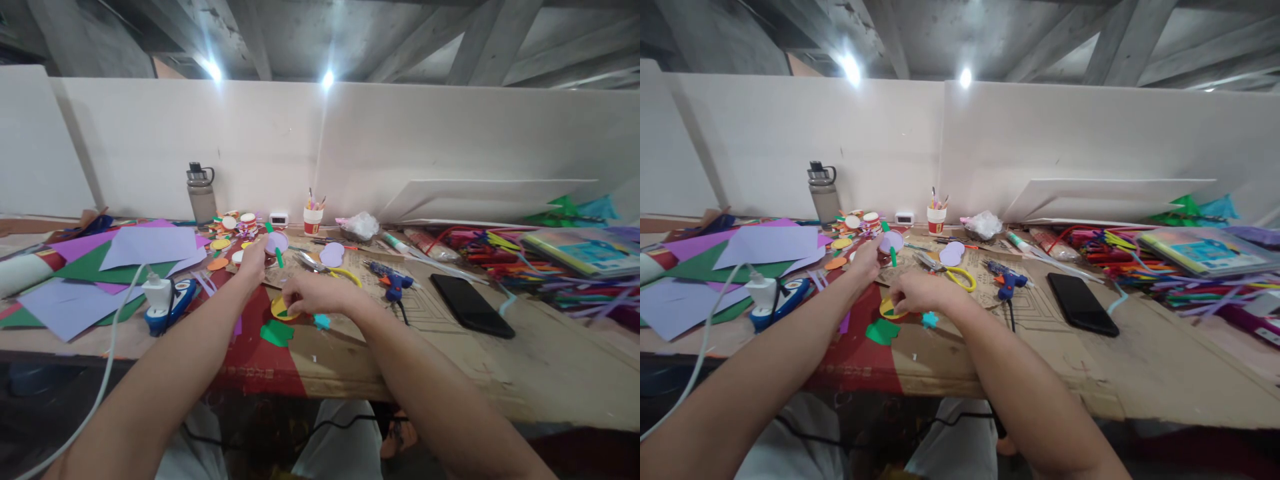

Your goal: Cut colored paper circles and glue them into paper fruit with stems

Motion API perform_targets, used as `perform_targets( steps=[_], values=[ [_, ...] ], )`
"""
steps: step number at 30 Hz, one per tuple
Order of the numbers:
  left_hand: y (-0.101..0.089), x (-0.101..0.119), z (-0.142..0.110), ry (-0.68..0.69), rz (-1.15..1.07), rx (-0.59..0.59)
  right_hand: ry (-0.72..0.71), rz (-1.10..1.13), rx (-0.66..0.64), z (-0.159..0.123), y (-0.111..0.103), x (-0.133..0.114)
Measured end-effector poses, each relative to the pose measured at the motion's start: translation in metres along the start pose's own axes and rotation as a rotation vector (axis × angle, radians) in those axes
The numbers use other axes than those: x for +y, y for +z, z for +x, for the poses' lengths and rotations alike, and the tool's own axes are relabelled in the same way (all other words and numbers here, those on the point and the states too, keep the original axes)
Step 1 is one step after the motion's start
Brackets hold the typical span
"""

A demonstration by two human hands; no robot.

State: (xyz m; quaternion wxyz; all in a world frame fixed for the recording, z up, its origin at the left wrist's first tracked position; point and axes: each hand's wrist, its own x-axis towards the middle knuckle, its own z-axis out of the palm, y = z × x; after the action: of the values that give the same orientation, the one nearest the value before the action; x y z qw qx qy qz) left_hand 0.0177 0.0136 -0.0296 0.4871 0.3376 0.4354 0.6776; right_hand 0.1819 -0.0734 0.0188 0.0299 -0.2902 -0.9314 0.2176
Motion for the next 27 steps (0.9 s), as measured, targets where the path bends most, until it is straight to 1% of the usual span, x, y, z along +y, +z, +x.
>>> perform_targets(
  steps=[4,8,13,16,19,22,24,26,27],
  values=[
    [0.001,0.0,0.0,0.012,0.004,0.018,-0.019,0.104,0.078,0.0,-0.003,-0.001],
    [0.001,0.001,-0.001,0.013,0.022,0.044,-0.075,0.208,0.073,0.0,0.002,-0.009],
    [0.001,0.0,-0.001,0.008,0.019,0.04,-0.127,0.228,0.104,0.004,0.018,-0.018],
    [0.001,-0.001,0.001,0.015,0.012,0.025,-0.151,0.202,0.13,0.006,0.021,-0.018],
    [0.001,-0.002,0.001,0.019,0.029,0.018,-0.159,0.179,0.19,0.006,0.016,-0.015],
    [0.001,-0.002,0.002,0.016,0.017,0.024,-0.09,0.198,0.246,0.004,0.007,-0.01],
    [0.001,-0.003,0.003,0.016,0.004,0.031,-0.045,0.208,0.307,0.002,0.001,-0.006],
    [0.001,-0.002,0.003,0.017,-0.003,0.041,-0.036,0.191,0.353,0.0,-0.003,0.0],
    [0.001,-0.002,0.003,0.018,-0.002,0.042,-0.039,0.168,0.355,-0.001,-0.005,0.002]
  ],
)
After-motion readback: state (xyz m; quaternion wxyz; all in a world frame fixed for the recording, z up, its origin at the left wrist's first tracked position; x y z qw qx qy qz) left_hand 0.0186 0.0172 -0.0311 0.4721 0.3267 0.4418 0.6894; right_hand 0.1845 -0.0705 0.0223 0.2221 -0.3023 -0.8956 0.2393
